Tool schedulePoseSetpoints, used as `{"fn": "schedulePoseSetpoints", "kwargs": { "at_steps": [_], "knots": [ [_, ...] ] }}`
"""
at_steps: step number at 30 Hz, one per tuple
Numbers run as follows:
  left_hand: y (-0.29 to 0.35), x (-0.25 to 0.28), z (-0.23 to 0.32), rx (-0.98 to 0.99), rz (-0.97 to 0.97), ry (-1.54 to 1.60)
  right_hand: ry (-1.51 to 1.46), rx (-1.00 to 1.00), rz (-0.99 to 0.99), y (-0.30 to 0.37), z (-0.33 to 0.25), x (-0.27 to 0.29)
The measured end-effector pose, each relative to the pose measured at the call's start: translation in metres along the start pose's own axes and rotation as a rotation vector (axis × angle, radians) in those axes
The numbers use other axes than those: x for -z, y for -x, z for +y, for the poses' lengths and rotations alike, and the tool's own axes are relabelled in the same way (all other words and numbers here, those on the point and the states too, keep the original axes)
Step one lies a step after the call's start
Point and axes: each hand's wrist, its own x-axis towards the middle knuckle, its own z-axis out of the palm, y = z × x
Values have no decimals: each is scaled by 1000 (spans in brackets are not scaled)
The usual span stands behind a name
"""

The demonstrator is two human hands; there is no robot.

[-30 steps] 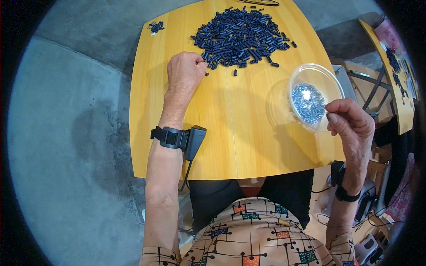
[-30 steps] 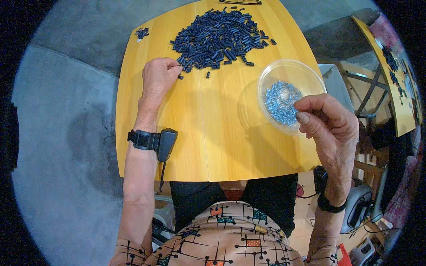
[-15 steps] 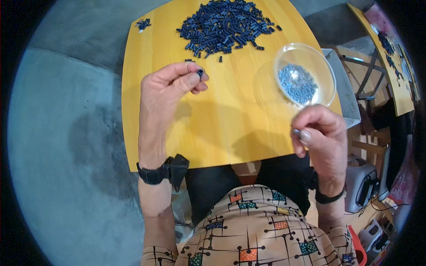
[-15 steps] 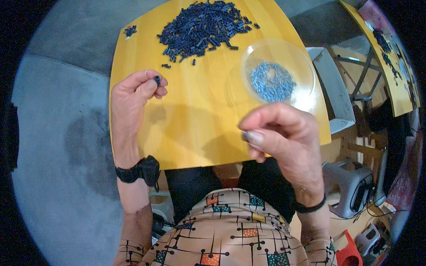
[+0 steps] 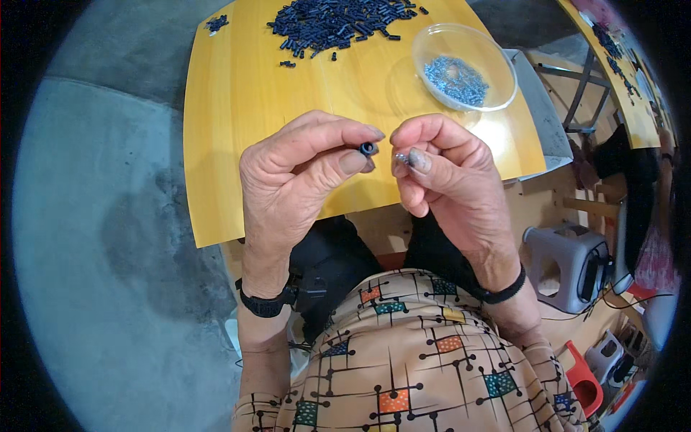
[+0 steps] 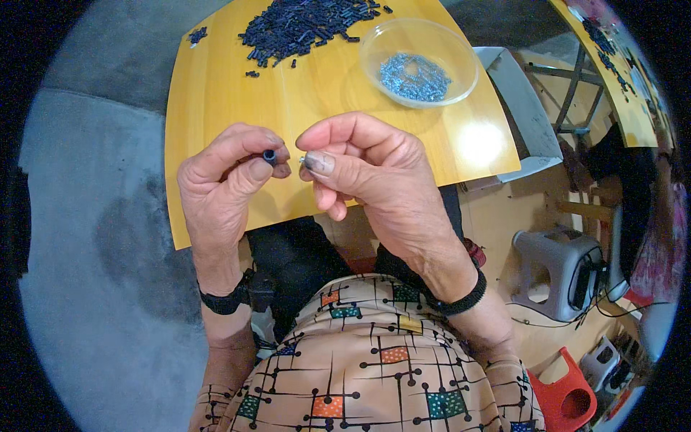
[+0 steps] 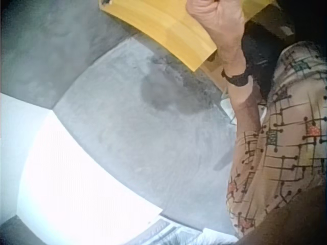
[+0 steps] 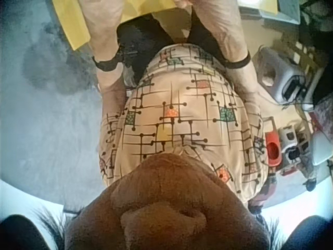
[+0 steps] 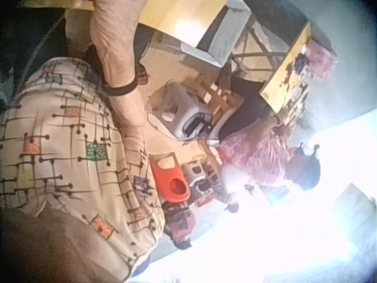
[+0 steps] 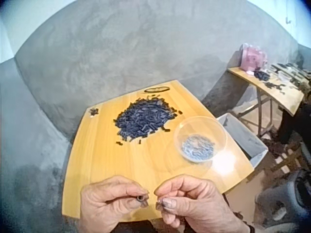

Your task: Assembling small blue plastic components into black housings at a workshop table.

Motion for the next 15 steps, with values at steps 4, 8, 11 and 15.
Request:
{"fn": "schedulePoseSetpoints", "kwargs": {
  "at_steps": [4, 8, 11, 15],
  "knots": [
    [11, -8, -2, 204, 65, 361, -19, 14, -24, 4, 4, -3],
    [16, -10, -8, 382, 84, 776, -56, 5, -2, 8, 7, -5],
    [18, -17, -12, 443, 154, 869, -111, -17, 0, 9, 10, -4],
    [21, -21, -22, 498, 176, 998, -168, -39, -6, 10, 15, -4]
  ]
}}
